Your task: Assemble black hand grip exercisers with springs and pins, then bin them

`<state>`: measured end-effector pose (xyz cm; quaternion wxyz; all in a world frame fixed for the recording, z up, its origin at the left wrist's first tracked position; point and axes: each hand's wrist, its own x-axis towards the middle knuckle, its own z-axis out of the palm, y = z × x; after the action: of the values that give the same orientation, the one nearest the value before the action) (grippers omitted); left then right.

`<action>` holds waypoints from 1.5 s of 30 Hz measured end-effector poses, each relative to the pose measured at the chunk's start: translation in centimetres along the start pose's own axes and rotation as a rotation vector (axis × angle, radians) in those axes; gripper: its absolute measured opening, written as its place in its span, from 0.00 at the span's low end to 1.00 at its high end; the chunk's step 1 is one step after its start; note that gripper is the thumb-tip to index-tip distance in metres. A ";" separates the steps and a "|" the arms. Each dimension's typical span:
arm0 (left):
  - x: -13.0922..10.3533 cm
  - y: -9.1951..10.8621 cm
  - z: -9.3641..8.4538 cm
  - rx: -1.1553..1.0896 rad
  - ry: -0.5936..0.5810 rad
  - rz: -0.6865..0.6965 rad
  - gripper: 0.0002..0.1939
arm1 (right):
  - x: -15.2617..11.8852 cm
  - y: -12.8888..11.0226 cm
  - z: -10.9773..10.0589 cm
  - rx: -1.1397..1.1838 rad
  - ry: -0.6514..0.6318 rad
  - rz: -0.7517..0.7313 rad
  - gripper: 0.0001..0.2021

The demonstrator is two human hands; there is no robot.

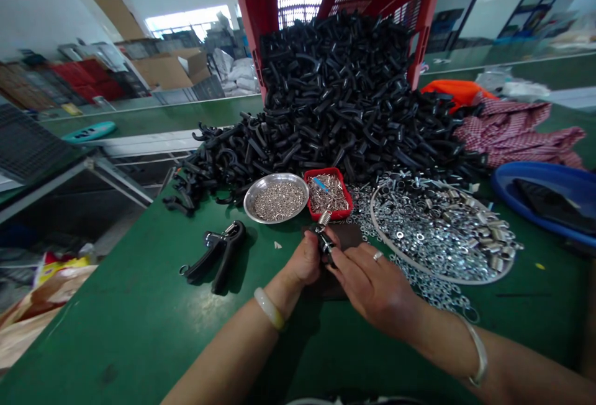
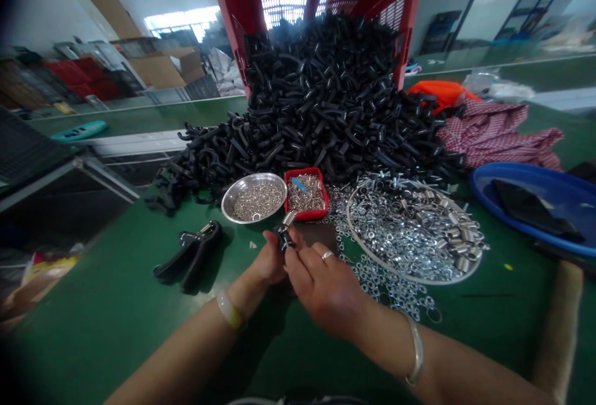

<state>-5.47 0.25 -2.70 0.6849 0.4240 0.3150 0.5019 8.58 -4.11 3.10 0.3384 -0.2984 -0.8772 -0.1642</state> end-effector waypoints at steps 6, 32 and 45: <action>0.0 -0.7 0.4 -0.020 0.119 -0.042 0.34 | 0.7 1.6 0.3 0.239 -0.117 0.240 0.11; 0.1 0.6 2.8 0.113 0.260 -0.153 0.24 | -0.6 5.4 3.3 0.885 -0.812 0.987 0.35; 0.3 1.0 2.5 -0.054 0.347 -0.346 0.22 | -0.6 5.4 3.8 0.443 -0.541 0.716 0.27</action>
<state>-3.60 -0.01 -0.70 0.7075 0.2528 0.4823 0.4504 10.47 1.64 0.39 0.1892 -0.5337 -0.7898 0.2359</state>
